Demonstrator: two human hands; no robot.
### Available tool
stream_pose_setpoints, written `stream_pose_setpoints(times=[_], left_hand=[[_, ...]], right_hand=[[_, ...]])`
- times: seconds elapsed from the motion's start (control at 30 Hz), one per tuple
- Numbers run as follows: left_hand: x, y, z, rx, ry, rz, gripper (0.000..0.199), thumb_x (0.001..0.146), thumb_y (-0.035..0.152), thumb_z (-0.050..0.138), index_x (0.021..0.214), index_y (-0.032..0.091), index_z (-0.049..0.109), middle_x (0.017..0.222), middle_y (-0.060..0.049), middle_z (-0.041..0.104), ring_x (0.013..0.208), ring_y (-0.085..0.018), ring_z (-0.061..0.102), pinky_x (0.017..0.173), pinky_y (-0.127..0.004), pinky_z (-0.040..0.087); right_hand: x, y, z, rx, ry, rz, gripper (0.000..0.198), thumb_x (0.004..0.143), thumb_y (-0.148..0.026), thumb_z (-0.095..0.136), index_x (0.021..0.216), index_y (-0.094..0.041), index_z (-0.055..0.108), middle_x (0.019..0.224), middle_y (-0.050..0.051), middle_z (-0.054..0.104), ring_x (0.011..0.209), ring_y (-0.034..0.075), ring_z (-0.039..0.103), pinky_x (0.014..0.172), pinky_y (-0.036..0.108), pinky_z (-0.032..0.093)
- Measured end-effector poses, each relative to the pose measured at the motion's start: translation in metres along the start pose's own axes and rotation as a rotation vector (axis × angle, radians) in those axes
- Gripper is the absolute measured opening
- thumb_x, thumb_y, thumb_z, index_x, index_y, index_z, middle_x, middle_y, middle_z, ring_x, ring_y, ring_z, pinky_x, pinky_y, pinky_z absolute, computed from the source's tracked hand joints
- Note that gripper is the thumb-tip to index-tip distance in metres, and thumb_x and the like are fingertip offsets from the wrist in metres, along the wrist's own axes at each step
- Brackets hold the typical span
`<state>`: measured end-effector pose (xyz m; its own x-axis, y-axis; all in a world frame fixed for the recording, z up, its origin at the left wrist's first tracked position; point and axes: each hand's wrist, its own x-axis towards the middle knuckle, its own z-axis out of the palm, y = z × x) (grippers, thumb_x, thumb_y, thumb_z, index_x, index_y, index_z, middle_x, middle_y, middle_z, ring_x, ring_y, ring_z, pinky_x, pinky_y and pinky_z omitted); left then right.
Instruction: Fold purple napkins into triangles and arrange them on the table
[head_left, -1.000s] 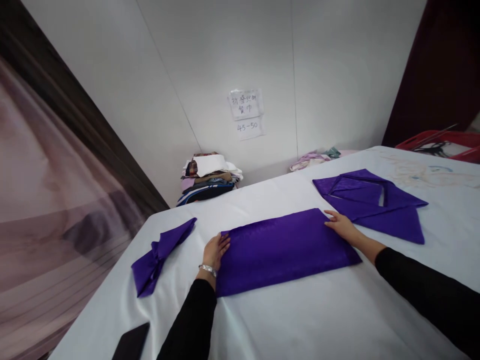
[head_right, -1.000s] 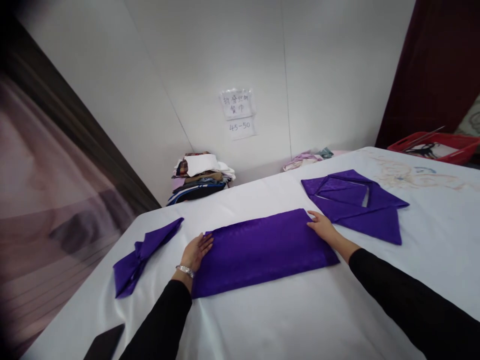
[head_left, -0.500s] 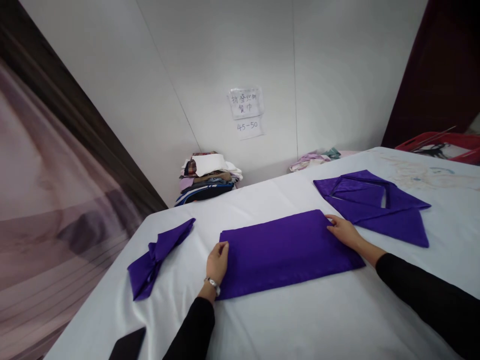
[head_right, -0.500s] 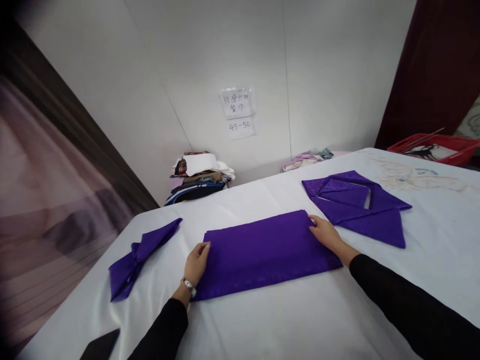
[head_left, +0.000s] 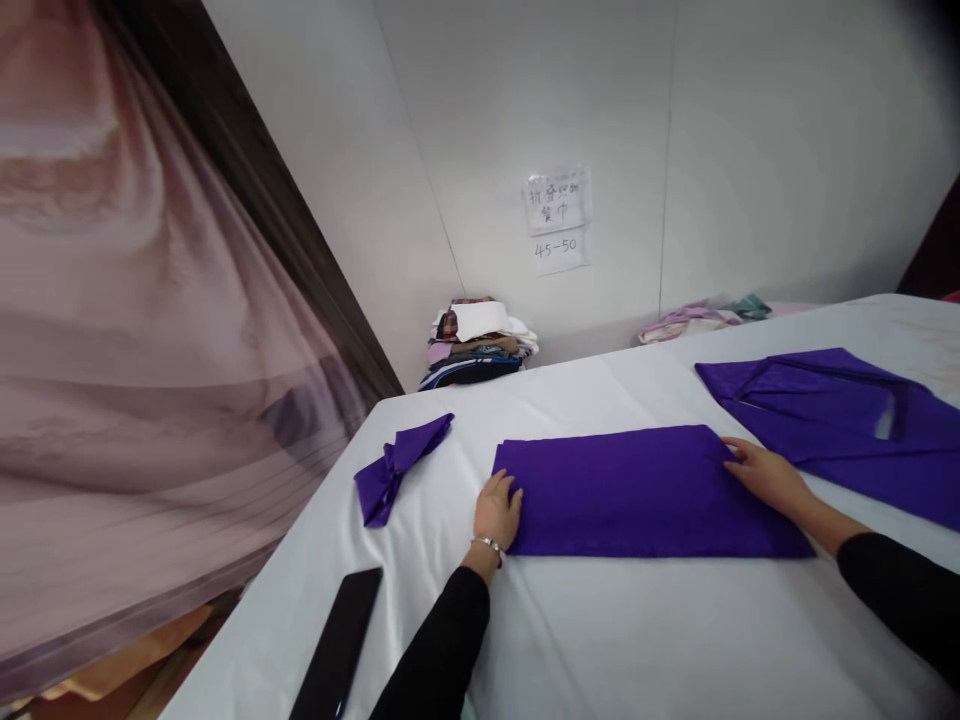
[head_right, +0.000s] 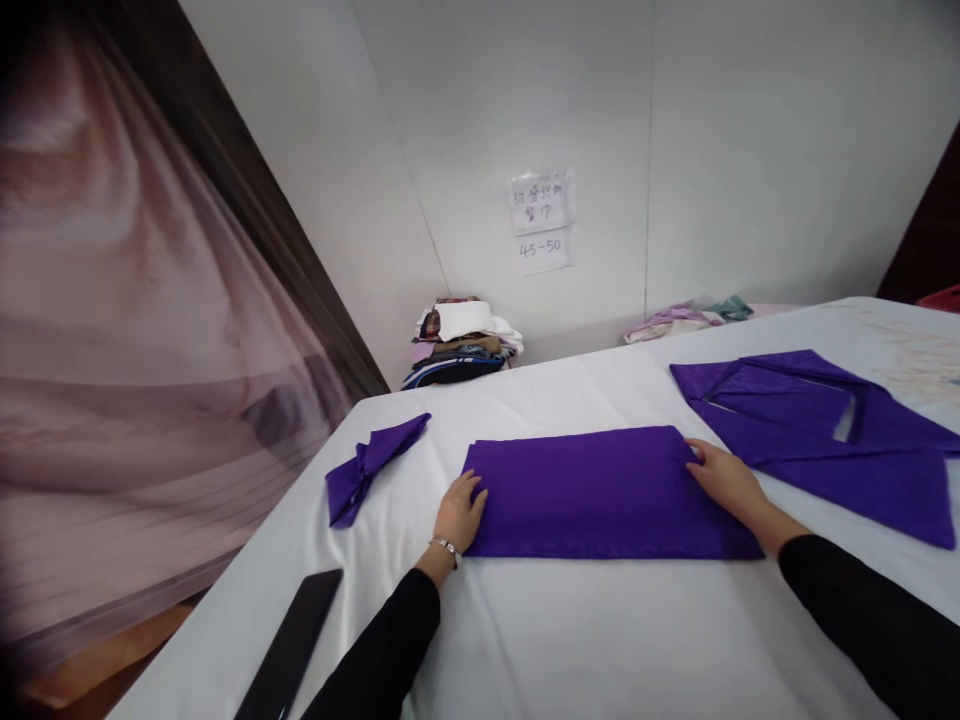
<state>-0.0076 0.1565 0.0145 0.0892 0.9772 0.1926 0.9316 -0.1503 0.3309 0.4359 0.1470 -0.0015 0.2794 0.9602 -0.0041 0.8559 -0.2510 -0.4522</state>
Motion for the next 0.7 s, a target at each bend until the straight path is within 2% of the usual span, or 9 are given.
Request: stream_pose_setpoints(times=[0.1, 0.27, 0.43, 0.53, 0.63, 0.7], left_hand=[[0.007, 0.002, -0.011, 0.04, 0.018, -0.16, 0.029, 0.084, 0.023, 0.045, 0.11, 0.017, 0.056, 0.119, -0.01, 0.057, 0.113, -0.02, 0.049, 0.096, -0.034, 0.036], [0.006, 0.004, -0.019, 0.04, -0.034, -0.319, 0.031, 0.08, 0.027, 0.052, 0.108, 0.016, 0.056, 0.109, -0.012, 0.059, 0.098, -0.022, 0.057, 0.082, -0.032, 0.042], [-0.018, -0.001, -0.028, -0.053, -0.048, -0.37, 0.034, 0.081, 0.029, 0.051, 0.112, 0.016, 0.054, 0.113, -0.011, 0.057, 0.094, -0.018, 0.059, 0.078, -0.027, 0.042], [-0.035, -0.009, -0.033, -0.129, -0.063, -0.393, 0.026, 0.081, 0.029, 0.052, 0.105, 0.019, 0.057, 0.101, -0.006, 0.064, 0.088, -0.016, 0.06, 0.075, -0.024, 0.043], [-0.05, -0.017, -0.036, -0.199, -0.072, -0.413, 0.017, 0.081, 0.027, 0.053, 0.095, 0.021, 0.061, 0.087, -0.002, 0.068, 0.081, -0.014, 0.062, 0.07, -0.023, 0.043], [-0.056, -0.02, -0.035, -0.234, -0.057, -0.424, 0.016, 0.08, 0.026, 0.054, 0.093, 0.021, 0.061, 0.084, -0.001, 0.068, 0.08, -0.014, 0.062, 0.07, -0.023, 0.043]], right_hand=[[0.001, 0.002, -0.001, 0.044, -0.003, 0.02, 0.05, 0.079, -0.028, 0.045, 0.126, -0.01, 0.048, 0.104, 0.015, 0.064, 0.094, 0.025, 0.06, 0.077, 0.028, 0.041], [-0.003, 0.004, -0.002, 0.119, 0.036, 0.034, 0.056, 0.073, -0.034, 0.046, 0.123, -0.01, 0.049, 0.097, 0.014, 0.065, 0.086, 0.026, 0.06, 0.074, 0.03, 0.041], [-0.024, 0.015, -0.006, 0.278, 0.083, 0.022, 0.066, 0.062, -0.044, 0.05, 0.121, -0.015, 0.049, 0.083, 0.007, 0.066, 0.073, 0.025, 0.061, 0.067, 0.032, 0.043], [-0.042, 0.027, -0.006, 0.353, 0.09, 0.025, 0.072, 0.057, -0.05, 0.052, 0.121, -0.018, 0.048, 0.079, 0.005, 0.067, 0.069, 0.024, 0.06, 0.064, 0.032, 0.043], [-0.059, 0.035, -0.006, 0.379, 0.063, 0.017, 0.074, 0.06, -0.055, 0.051, 0.124, -0.019, 0.045, 0.073, 0.002, 0.066, 0.061, 0.022, 0.058, 0.057, 0.031, 0.042], [-0.069, 0.036, -0.006, 0.318, 0.087, 0.034, 0.07, 0.063, -0.054, 0.049, 0.124, -0.021, 0.046, 0.07, 0.001, 0.065, 0.056, 0.02, 0.057, 0.054, 0.029, 0.042]])
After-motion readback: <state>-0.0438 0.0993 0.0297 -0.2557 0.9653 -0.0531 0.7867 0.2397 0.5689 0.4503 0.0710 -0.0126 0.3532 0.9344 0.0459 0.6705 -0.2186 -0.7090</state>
